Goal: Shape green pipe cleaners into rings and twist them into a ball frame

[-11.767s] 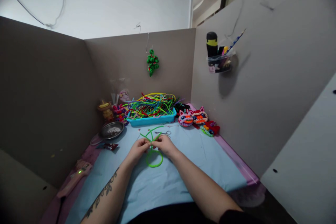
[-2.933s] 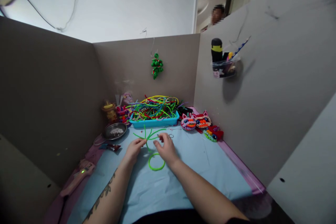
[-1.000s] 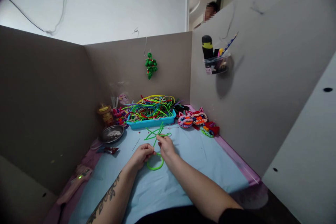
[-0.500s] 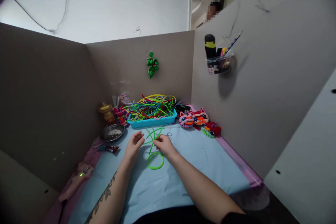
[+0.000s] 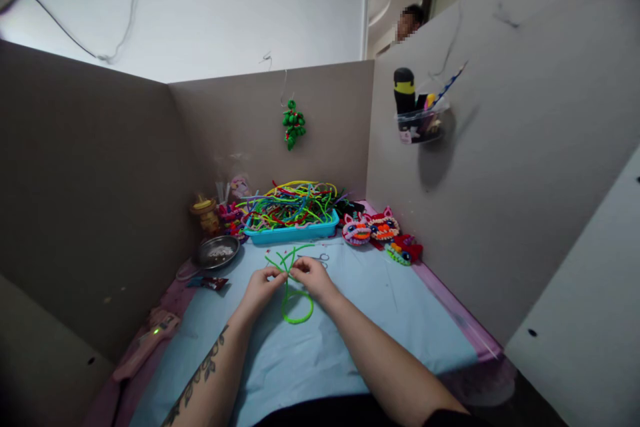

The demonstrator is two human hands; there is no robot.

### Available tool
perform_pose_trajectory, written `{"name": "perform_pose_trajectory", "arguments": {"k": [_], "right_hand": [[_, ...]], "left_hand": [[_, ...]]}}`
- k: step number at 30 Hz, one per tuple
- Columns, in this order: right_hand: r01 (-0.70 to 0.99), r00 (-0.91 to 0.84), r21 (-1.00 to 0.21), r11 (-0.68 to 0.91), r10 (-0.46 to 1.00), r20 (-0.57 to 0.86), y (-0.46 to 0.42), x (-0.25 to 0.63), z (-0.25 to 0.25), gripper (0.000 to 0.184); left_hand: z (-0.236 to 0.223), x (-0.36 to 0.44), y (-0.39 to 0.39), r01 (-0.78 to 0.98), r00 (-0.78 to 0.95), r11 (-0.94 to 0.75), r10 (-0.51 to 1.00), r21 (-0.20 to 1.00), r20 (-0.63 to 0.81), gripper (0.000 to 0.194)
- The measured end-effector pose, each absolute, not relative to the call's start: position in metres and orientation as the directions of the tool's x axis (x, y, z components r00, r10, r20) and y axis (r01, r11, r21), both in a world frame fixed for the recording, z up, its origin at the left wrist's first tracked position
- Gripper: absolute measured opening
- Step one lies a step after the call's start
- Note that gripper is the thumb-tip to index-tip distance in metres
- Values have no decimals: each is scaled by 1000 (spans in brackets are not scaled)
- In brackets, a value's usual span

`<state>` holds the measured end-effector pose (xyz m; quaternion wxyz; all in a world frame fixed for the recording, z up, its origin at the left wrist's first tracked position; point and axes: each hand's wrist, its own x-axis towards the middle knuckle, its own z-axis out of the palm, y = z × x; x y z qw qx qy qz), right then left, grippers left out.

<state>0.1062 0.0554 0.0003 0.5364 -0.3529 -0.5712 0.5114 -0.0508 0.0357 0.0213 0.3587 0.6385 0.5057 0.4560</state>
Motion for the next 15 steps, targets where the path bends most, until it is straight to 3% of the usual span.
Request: {"name": "perform_pose_trajectory", "arguments": {"k": [8, 15], "right_hand": [[-181, -154, -974, 136, 974, 165, 57, 109, 5, 16], [-305, 41, -946, 107, 994, 100, 57, 100, 3, 16]], "left_hand": [[25, -42, 27, 337, 179, -255, 962, 906, 205, 17], [24, -44, 30, 307, 133, -229, 971, 924, 196, 22]]}}
